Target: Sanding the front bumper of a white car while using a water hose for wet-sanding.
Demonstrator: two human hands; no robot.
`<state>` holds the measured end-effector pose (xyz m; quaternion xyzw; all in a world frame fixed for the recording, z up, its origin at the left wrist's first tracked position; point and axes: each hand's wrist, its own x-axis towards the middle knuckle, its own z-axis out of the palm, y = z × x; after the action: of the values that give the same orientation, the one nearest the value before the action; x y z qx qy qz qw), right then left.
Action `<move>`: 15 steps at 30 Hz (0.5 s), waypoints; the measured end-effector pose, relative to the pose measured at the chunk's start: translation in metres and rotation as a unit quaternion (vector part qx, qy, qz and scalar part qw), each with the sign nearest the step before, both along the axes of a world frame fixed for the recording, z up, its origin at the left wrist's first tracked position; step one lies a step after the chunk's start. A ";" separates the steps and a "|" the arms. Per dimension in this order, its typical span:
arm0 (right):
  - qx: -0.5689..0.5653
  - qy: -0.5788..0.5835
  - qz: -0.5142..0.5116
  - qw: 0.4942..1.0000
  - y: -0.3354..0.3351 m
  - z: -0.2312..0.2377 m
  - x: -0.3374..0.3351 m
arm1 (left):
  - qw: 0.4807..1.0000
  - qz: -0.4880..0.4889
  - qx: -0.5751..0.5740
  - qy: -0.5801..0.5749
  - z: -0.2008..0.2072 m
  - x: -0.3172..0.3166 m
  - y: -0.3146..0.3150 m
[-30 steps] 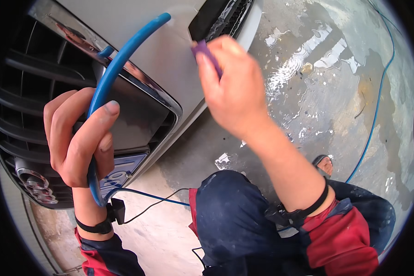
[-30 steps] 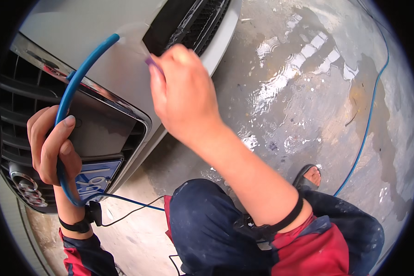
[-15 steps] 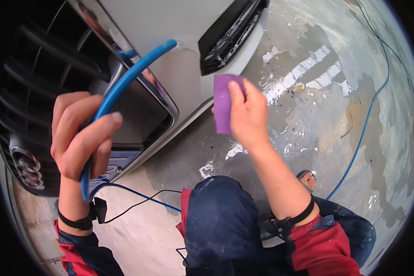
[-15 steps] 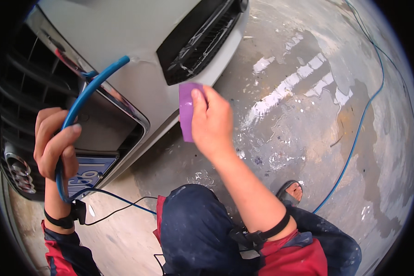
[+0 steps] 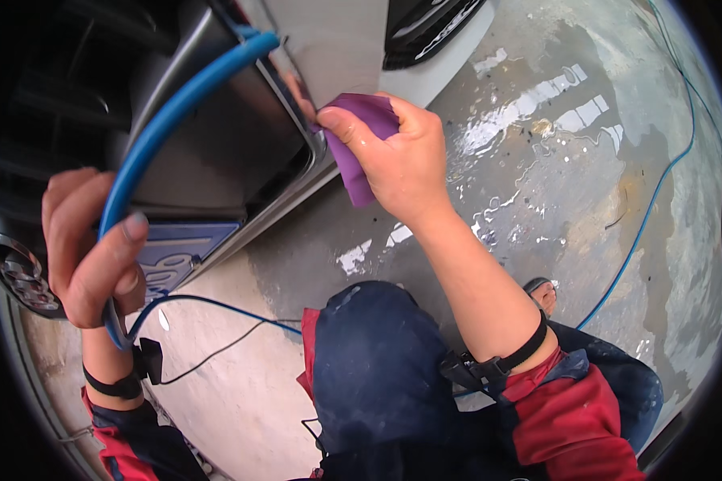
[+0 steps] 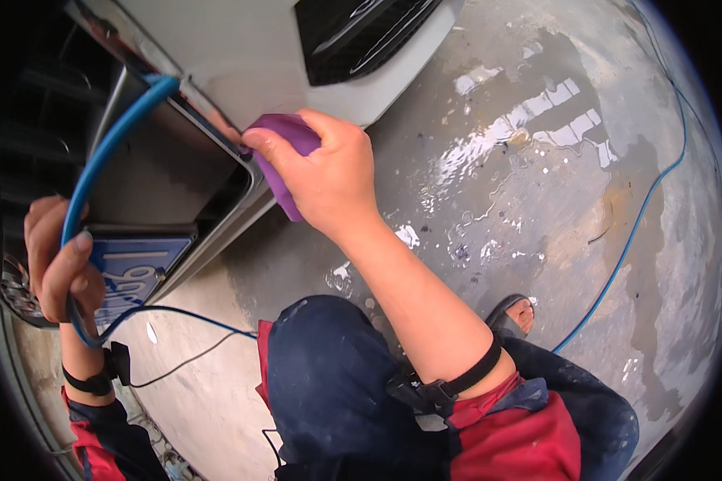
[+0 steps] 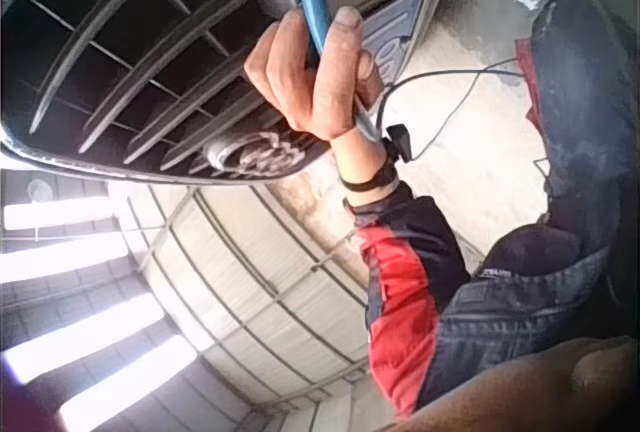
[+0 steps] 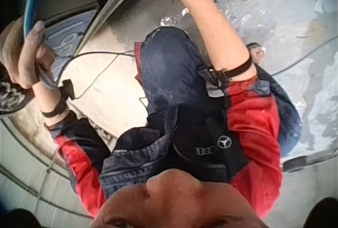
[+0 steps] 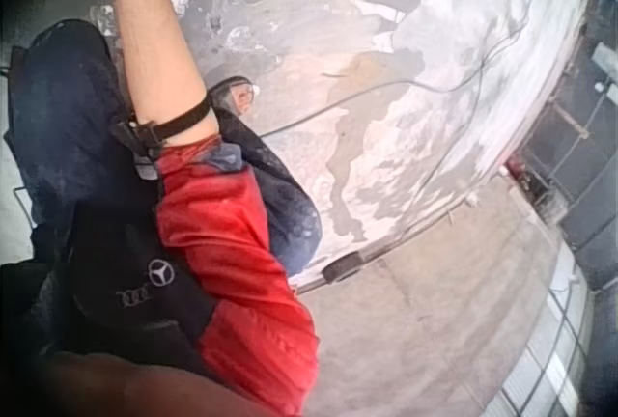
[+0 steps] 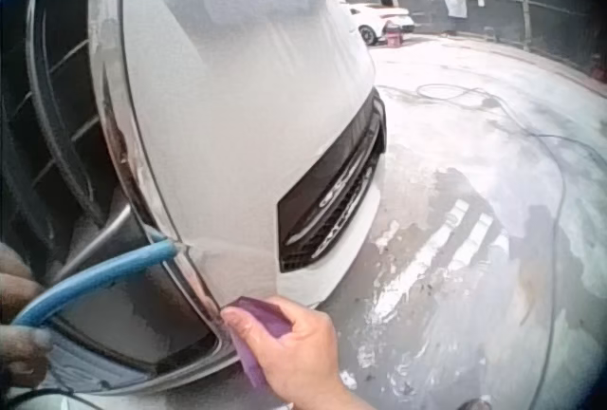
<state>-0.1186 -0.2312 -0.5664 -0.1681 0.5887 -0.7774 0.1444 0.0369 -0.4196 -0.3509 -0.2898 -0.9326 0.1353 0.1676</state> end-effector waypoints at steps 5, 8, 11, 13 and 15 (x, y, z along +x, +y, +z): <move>0.037 0.005 -0.065 0.997 -0.017 -0.047 0.028 | 0.997 -0.010 -0.060 -0.041 0.009 -0.001 -0.006; 0.026 -0.008 -0.083 0.996 -0.024 -0.051 0.042 | 0.995 0.001 -0.074 -0.065 0.019 0.005 -0.019; 0.018 -0.048 -0.096 0.994 -0.037 -0.069 0.062 | 0.987 0.091 -0.045 -0.121 0.032 0.036 -0.085; 0.022 -0.059 -0.061 0.996 -0.047 -0.073 0.079 | 0.987 0.120 -0.006 -0.111 0.025 0.048 -0.117; 0.039 -0.074 -0.030 0.996 -0.050 -0.071 0.088 | 0.962 0.200 0.105 -0.152 0.025 0.061 -0.127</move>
<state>-0.0309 -0.2813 -0.6378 -0.0864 0.6107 -0.7685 0.1705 0.0976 -0.5471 -0.3262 -0.0952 -0.9950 0.0214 0.0224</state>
